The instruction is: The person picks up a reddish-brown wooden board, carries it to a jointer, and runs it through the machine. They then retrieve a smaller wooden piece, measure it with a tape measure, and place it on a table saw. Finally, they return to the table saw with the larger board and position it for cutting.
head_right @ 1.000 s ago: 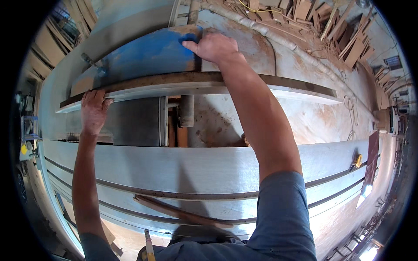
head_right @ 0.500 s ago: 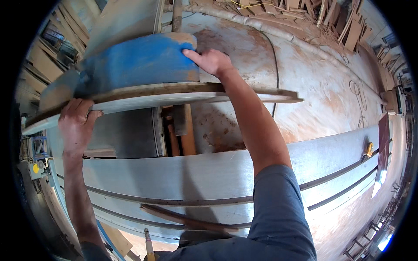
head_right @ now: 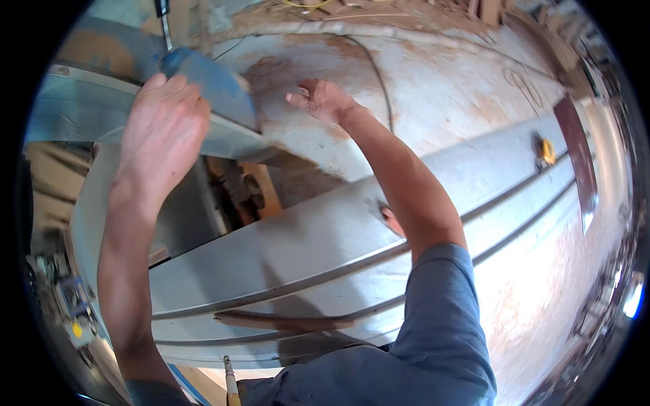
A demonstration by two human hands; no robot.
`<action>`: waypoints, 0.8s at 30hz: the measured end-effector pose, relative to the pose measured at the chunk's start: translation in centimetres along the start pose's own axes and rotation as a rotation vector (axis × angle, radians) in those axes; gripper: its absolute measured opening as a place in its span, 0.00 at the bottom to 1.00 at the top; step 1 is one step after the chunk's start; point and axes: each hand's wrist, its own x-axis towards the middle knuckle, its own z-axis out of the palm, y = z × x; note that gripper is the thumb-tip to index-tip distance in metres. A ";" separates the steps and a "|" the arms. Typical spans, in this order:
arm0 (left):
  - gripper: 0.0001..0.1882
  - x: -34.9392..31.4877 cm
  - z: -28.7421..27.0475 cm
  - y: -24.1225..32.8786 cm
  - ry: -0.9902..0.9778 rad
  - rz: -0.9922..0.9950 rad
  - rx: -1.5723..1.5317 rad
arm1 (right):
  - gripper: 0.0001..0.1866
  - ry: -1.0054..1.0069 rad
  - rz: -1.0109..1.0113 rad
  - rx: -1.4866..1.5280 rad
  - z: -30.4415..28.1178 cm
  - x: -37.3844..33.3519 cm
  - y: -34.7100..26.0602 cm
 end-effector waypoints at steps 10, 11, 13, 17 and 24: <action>0.06 7.6 -0.3 5.6 -0.214 0.186 0.255 | 0.20 0.440 0.293 -0.118 -17.5 -35.4 0.7; 0.06 8.3 0.1 6.2 -0.233 0.217 0.287 | 0.20 0.455 0.291 -0.127 -16.8 -39.2 1.7; 0.07 9.7 1.3 7.3 -0.278 0.209 0.233 | 0.22 0.420 0.500 -0.076 -14.4 -45.0 1.4; 0.06 9.3 2.1 7.2 -0.318 0.191 0.231 | 0.23 0.410 0.458 -0.238 -9.4 -50.7 0.2; 0.21 3.2 -4.3 11.9 0.108 0.282 -0.259 | 0.18 0.433 0.420 -0.428 -6.7 -51.9 0.0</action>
